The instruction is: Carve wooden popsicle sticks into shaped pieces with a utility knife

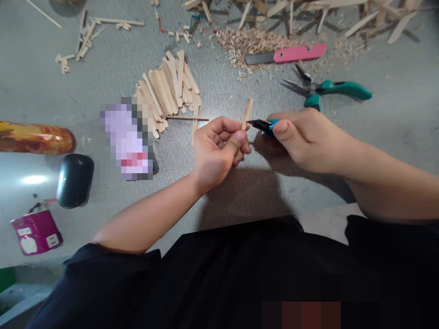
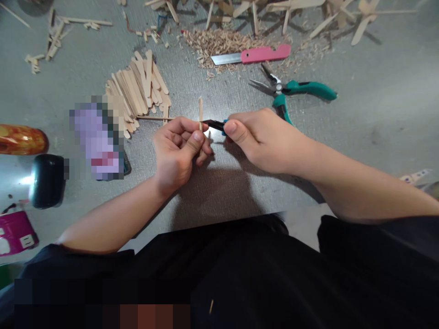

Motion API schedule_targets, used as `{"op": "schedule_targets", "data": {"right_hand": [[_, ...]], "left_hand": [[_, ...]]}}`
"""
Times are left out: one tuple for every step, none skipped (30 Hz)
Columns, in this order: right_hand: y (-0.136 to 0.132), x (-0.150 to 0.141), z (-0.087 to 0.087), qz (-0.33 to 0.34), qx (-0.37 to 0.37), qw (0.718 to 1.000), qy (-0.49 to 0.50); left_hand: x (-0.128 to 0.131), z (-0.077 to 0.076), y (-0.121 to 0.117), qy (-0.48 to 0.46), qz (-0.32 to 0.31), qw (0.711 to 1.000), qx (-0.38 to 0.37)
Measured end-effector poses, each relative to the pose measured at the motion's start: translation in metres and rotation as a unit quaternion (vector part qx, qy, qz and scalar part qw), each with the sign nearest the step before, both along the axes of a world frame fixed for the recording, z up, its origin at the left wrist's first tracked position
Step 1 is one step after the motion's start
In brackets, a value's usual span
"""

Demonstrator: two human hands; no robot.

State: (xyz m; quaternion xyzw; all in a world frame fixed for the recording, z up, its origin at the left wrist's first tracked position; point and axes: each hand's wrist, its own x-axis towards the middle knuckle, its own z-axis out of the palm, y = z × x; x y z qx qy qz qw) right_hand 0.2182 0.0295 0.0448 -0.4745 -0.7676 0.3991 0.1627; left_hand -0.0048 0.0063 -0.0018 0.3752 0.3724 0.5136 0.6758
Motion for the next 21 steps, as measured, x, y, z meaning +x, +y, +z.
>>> {"op": "schedule_targets", "data": {"right_hand": [[0.000,0.000,0.000,0.002,0.010,1.000,-0.014],[0.001,0.000,0.000,0.004,0.021,0.999,-0.028],[0.001,0.000,0.001,0.008,0.029,0.999,-0.042],[0.001,-0.001,0.002,0.014,0.035,0.998,-0.055],[0.001,-0.001,0.002,0.019,0.044,0.997,-0.063],[0.000,-0.001,0.003,0.024,0.058,0.996,-0.068],[-0.001,-0.001,0.004,0.028,0.073,0.994,-0.076],[-0.002,-0.001,0.005,0.029,0.093,0.992,-0.085],[-0.003,-0.002,0.006,0.028,0.110,0.989,-0.095],[-0.004,-0.002,0.007,0.026,0.119,0.987,-0.104],[-0.006,-0.003,0.008,0.019,0.121,0.987,-0.109],[-0.007,-0.003,0.009,0.009,0.112,0.988,-0.106],[-0.008,-0.004,0.009,-0.004,0.097,0.991,-0.092],[-0.009,-0.005,0.009,-0.023,0.081,0.994,-0.071],[-0.009,-0.005,0.008,-0.046,0.069,0.996,-0.045],[-0.010,-0.006,0.008,-0.076,0.069,0.995,-0.015],[-0.011,-0.006,0.008,-0.105,0.075,0.992,0.012],[-0.011,-0.006,0.008,-0.130,0.086,0.987,0.031],[-0.011,-0.006,0.008,-0.148,0.101,0.983,0.041],[-0.011,-0.005,0.009,-0.155,0.111,0.981,0.042],[-0.010,-0.005,0.010,-0.151,0.110,0.982,0.033]], "left_hand": [[0.000,0.001,0.000,-0.002,0.003,1.000,-0.003],[0.000,0.001,0.000,-0.001,0.005,1.000,-0.007],[0.000,0.002,0.000,0.001,0.005,1.000,-0.013],[-0.001,0.003,0.000,0.005,0.005,1.000,-0.020],[-0.001,0.003,0.000,0.010,0.004,1.000,-0.025],[-0.002,0.004,0.000,0.013,0.002,1.000,-0.028],[-0.002,0.004,0.000,0.016,0.001,0.999,-0.027],[-0.003,0.004,0.001,0.020,-0.002,0.999,-0.025],[-0.003,0.003,0.001,0.024,-0.006,0.999,-0.021],[-0.003,0.003,0.002,0.030,-0.009,0.999,-0.015],[-0.004,0.002,0.002,0.037,-0.011,0.999,-0.010],[-0.004,0.001,0.002,0.045,-0.009,0.999,-0.004],[-0.003,0.000,0.002,0.053,-0.004,0.999,0.002],[-0.003,-0.002,0.002,0.062,0.003,0.998,0.010],[-0.002,-0.003,0.001,0.070,0.010,0.997,0.020],[-0.002,-0.004,0.000,0.079,0.017,0.996,0.033],[-0.001,-0.005,-0.001,0.089,0.020,0.995,0.046],[0.000,-0.005,-0.002,0.102,0.020,0.993,0.058],[0.000,-0.005,-0.003,0.117,0.018,0.991,0.068],[0.001,-0.004,-0.004,0.131,0.015,0.988,0.076],[0.001,-0.004,-0.004,0.141,0.015,0.986,0.082]]}}
